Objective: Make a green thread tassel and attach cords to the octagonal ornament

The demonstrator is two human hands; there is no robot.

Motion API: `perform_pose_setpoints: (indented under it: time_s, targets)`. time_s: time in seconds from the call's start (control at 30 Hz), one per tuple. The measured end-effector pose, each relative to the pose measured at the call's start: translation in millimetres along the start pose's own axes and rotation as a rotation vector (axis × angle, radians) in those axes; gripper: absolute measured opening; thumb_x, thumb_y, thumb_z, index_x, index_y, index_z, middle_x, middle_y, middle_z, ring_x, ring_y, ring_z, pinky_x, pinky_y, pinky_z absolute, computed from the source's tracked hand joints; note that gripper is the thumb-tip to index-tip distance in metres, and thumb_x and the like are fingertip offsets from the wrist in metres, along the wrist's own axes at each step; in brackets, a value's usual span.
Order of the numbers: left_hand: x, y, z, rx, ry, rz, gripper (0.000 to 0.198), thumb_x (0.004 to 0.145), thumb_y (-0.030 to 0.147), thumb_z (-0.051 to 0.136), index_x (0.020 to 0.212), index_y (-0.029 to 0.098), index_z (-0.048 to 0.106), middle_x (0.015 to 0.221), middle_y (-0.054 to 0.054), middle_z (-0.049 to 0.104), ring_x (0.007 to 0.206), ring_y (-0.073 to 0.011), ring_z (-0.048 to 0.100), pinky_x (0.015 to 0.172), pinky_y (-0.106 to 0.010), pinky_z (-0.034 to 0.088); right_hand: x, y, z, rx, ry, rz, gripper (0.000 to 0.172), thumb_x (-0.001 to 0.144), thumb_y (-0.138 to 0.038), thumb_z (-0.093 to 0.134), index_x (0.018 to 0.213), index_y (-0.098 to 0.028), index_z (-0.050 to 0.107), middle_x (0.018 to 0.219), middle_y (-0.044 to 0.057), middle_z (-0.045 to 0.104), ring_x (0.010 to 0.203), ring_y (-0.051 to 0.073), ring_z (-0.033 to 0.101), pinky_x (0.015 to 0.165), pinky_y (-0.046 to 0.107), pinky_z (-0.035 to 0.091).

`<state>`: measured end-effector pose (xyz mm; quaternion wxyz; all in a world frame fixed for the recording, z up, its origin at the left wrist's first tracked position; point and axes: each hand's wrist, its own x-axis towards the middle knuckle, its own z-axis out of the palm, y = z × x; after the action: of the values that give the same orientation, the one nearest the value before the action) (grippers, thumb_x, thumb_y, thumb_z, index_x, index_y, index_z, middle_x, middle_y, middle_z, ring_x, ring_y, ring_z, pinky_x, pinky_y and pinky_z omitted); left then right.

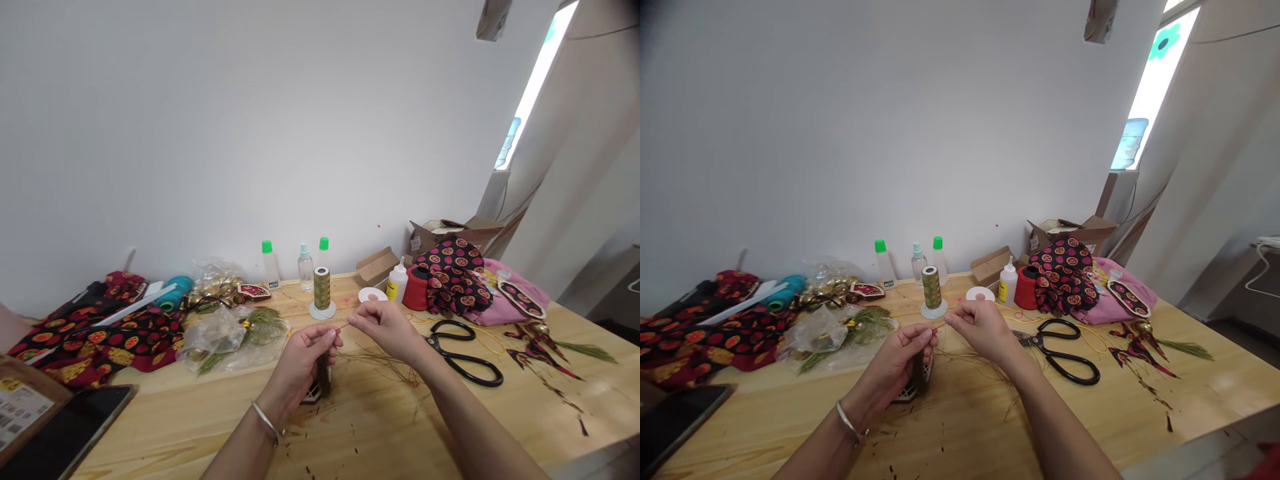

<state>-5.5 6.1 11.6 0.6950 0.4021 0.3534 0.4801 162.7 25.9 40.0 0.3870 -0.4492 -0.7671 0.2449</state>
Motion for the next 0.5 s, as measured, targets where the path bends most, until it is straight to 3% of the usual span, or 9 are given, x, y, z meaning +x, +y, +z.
perform_pose_setpoints:
  time_s: [0.27, 0.5]
  targets:
    - [-0.4, 1.7, -1.7, 0.046, -0.051, 0.001, 0.019, 0.066, 0.025, 0.065, 0.074, 0.008, 0.065, 0.06, 0.0, 0.055, 0.045, -0.0018, 0.041, 0.042, -0.013, 0.032, -2.9, 1.4, 2.1, 0.221, -0.197, 0.201, 0.035, 0.067, -0.045, 0.056, 0.058, -0.011, 0.061, 0.046, -0.006, 0.028, 0.044, 0.005, 0.02, 0.041, 0.021, 0.014]
    - [-0.4, 2.4, -4.1, 0.099, -0.106, 0.008, 0.021, 0.067, 0.028, 0.064, 0.078, 0.01, 0.066, 0.058, 0.0, 0.055, 0.041, 0.0, 0.034, 0.036, -0.013, 0.021, -1.8, -3.0, -2.8, 0.318, -0.118, 0.237, 0.022, 0.064, -0.033, 0.06, 0.054, -0.013, 0.06, 0.043, -0.007, 0.036, 0.042, 0.004, 0.025, 0.045, 0.021, 0.023]
